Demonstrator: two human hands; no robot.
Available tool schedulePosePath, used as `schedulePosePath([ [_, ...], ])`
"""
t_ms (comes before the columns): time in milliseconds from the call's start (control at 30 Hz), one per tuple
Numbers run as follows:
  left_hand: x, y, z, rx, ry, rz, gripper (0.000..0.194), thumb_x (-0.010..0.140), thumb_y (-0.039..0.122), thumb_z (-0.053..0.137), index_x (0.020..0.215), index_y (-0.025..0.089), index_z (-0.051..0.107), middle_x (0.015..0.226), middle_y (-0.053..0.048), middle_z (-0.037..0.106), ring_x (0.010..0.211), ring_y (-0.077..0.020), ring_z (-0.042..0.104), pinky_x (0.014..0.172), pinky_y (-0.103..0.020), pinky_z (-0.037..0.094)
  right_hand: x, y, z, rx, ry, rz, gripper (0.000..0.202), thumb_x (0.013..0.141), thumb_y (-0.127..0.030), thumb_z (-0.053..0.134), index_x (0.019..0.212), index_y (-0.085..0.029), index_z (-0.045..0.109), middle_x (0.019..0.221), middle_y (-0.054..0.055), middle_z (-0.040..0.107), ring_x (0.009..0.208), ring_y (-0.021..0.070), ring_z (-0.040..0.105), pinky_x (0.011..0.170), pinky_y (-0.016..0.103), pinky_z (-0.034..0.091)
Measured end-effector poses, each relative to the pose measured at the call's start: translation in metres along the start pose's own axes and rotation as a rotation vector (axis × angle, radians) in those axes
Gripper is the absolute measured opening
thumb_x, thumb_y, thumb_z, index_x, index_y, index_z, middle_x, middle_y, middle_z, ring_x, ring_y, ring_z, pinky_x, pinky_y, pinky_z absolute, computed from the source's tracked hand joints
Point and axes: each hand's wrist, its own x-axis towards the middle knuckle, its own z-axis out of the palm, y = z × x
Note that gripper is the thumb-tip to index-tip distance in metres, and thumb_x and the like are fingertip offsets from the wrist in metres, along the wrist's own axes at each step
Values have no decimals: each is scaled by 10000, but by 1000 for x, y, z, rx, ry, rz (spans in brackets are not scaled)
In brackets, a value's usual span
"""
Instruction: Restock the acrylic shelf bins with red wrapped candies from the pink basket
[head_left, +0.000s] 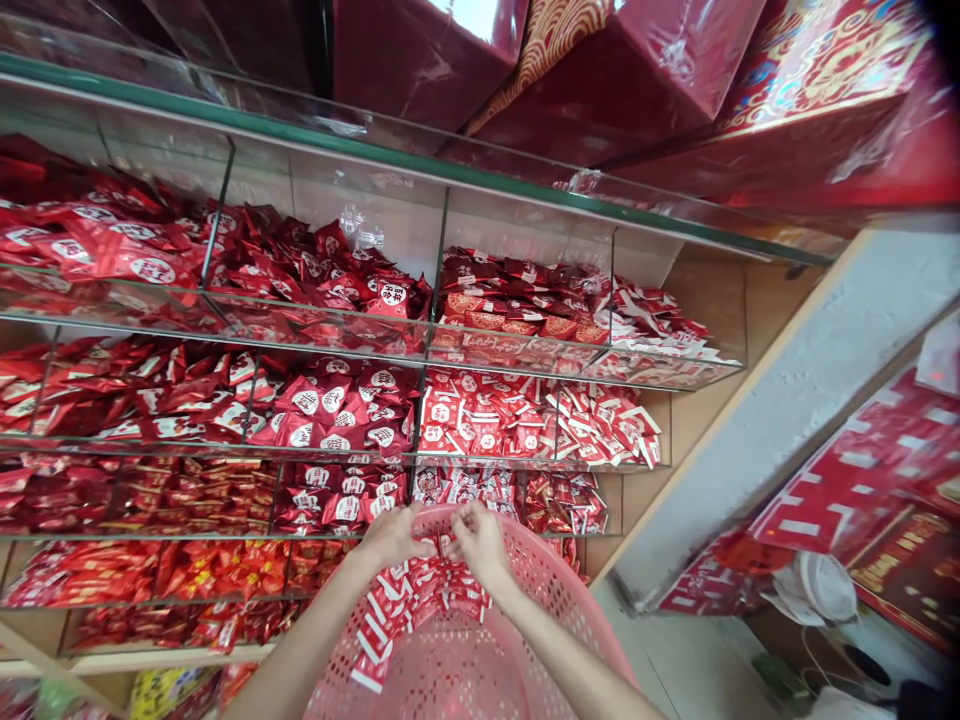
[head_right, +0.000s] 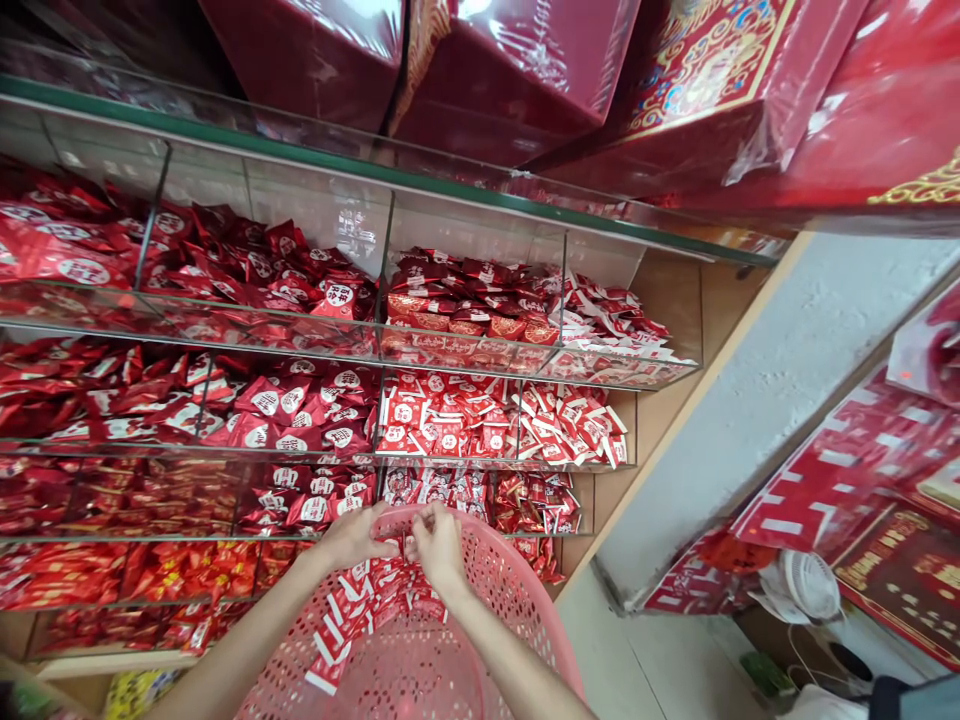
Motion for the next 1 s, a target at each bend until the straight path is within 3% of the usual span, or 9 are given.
schedulePosePath([
  [200,2,-3,5,-10,-4,-25,708,599,593,564,1192,229,437,1024,-71,624,962,-251,563,754,-293,416,9,-79,-43,-291,255,-434,216,825,-364,398,789,-181,507,665,1,554,515,103,488,509,223,394],
  [367,0,-7,3,-113,-25,-9,731,611,635,527,1221,249,411,1086,-77,601,1009,-249,548,809,-313,414,33,-113,-66,-552,386,-616,204,823,-277,394,936,-170,525,882,60,580,669,144,524,634,272,407],
  [567,3,-8,0,-113,-177,-46,1104,362,553,720,1310,185,292,1295,-134,429,1175,-288,408,921,-313,372,50,-134,-69,-881,181,-715,325,823,-160,362,1128,-201,468,1085,75,531,912,179,536,743,277,411],
  [767,3,-6,7,-38,-121,-45,1031,432,469,705,1315,170,264,1289,-135,431,1178,-281,403,945,-322,345,53,-138,-70,-1014,50,-654,335,835,-151,355,1148,-206,461,1068,84,546,911,185,542,726,278,410],
  [1000,2,-7,7,-33,-104,-34,965,443,496,693,1284,201,323,1252,-114,473,1143,-284,438,913,-334,371,57,-130,-71,-943,22,-652,328,829,-129,358,1126,-205,476,1048,82,548,906,170,532,748,276,403],
])
